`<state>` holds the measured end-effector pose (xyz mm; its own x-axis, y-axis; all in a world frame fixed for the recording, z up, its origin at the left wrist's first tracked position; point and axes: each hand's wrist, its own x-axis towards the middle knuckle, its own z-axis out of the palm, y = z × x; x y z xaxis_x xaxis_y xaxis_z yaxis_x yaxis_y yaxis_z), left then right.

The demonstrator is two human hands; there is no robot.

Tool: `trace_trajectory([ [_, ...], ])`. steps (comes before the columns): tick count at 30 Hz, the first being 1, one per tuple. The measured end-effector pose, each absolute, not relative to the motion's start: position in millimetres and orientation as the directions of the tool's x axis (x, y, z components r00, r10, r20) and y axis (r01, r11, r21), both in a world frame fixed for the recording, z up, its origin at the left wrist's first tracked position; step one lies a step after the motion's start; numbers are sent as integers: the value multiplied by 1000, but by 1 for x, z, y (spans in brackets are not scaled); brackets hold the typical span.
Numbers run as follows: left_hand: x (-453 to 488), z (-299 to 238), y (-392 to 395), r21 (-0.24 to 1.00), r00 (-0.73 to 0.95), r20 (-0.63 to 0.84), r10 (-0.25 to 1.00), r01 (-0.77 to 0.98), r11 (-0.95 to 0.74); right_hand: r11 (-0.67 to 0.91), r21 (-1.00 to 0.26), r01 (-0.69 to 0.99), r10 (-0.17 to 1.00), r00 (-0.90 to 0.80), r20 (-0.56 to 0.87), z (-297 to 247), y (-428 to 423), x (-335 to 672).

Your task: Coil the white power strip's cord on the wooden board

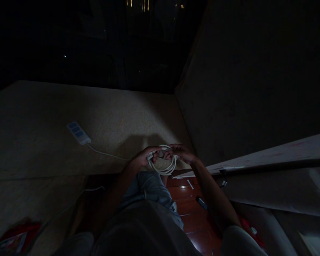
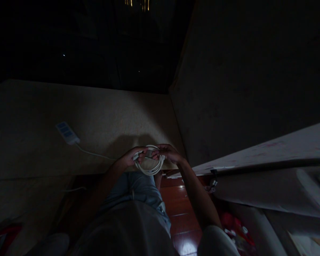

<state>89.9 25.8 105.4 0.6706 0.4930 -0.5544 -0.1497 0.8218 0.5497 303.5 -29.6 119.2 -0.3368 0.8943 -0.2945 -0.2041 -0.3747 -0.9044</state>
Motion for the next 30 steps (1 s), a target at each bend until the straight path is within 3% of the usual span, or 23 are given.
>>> trace_trajectory([
  [6,89,117,29,572,678,-534,505,-149,806,-290,-956,-41,880,-403,-249,117,-30,319],
  [10,86,121,33,581,675,-497,545,-208,787,-268,-962,-46,873,-433,-223,111,-35,324],
  [16,86,122,33,611,658,-445,607,-272,743,-304,-922,-239,896,-400,-192,95,-45,316],
  [22,96,123,29,670,554,-347,757,-418,613,-195,-831,-521,978,-162,-129,83,-49,292],
  [26,104,125,27,696,430,-329,841,-491,523,-123,-807,-578,992,-79,-95,91,-47,273],
  [30,112,125,26,648,253,-394,883,-605,463,-116,-799,-590,993,-59,-101,95,-41,261],
])
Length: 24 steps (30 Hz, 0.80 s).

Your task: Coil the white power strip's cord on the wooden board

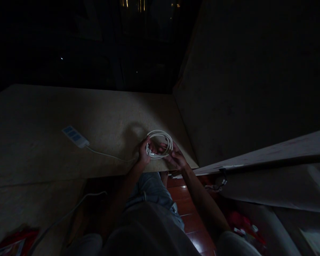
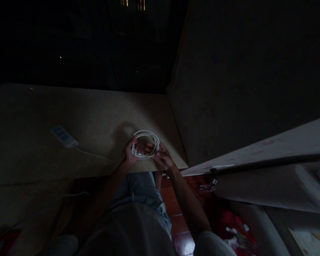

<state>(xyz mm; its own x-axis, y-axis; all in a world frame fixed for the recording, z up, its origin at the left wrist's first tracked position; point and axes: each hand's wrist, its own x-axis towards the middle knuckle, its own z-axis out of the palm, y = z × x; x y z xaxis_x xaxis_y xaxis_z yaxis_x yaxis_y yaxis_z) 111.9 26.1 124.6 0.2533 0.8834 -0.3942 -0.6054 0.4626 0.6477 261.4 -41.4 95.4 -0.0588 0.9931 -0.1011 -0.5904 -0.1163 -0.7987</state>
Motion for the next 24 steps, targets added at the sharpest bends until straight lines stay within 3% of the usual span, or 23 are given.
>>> trace_trajectory([
  [6,126,114,19,588,78,-432,899,-731,346,-2,-666,-746,983,121,-138,86,-20,247],
  [9,129,107,18,650,56,-374,926,-696,305,12,-623,-782,963,178,-204,82,-10,247],
  [12,127,100,22,715,78,-320,944,-634,294,1,-661,-750,958,190,-214,81,-5,253],
  [18,124,95,35,579,164,-566,808,-618,531,-126,-725,-677,958,107,-267,75,4,270],
  [24,112,98,52,496,350,-632,691,-503,708,-349,-688,-637,923,-106,-370,68,20,295],
])
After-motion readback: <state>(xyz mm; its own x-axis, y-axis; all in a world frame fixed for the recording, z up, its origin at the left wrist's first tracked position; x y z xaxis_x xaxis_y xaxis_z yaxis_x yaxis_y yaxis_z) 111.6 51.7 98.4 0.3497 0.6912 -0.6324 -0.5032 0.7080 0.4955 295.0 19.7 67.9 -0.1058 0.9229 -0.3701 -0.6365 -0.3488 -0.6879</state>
